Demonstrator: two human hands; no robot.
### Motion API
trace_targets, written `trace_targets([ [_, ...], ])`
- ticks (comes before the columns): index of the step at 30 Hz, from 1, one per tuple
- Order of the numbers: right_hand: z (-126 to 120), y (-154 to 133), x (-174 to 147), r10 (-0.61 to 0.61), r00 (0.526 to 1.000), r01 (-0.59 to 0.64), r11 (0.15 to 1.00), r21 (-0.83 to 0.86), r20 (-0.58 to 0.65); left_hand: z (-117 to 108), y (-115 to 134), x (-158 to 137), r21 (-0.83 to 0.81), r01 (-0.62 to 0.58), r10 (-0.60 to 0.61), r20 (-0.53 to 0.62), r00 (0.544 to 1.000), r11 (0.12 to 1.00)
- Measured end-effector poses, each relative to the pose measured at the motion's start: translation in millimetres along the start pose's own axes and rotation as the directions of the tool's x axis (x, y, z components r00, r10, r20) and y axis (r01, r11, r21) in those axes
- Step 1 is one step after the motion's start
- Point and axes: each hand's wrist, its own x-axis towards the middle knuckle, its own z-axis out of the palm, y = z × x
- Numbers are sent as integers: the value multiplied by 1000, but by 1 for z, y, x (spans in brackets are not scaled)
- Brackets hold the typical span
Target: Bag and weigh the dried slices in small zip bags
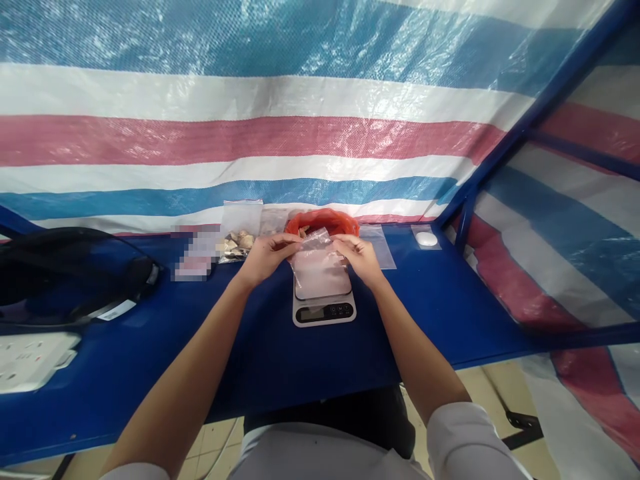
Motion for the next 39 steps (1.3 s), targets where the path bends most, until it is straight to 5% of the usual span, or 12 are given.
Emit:
trace_targets([
  [4, 3, -2, 2, -57, 994, 60, 998, -30, 96, -13, 17, 16, 178, -71, 19, 278, 960, 981],
  [7, 9, -1, 3, -78, 987, 86, 995, -51, 138, -13, 20, 24, 255, -118, 20, 360, 933, 960],
  [9, 11, 0, 2, -87, 991, 96, 992, -86, 102, -9, 19, 24, 300, -148, 47, 321, 946, 942],
  [12, 13, 3, 1, -115, 993, 115, 977, -178, 9, 1, 17, 11, 419, -211, 189, 94, 977, 883],
  [16, 15, 7, -1, -172, 984, 147, 939, -310, -52, 20, 20, -10, 558, -187, 291, -103, 951, 809],
  [20, 20, 10, -5, -298, 954, 260, 887, -382, -41, 32, 17, -15, 463, 15, 41, -111, 993, 886],
  [25, 25, 13, -10, -420, 903, 422, 834, -356, 87, 32, 2, -8, 66, 196, -187, -126, 974, 978],
  [32, 20, 15, -8, -228, 973, 229, 938, -260, 35, 35, -10, -13, -19, 98, -99, -72, 993, 995],
  [39, 17, 15, -5, -253, 966, 253, 913, -319, 44, 39, -10, -17, 49, 92, -93, 11, 996, 995],
])
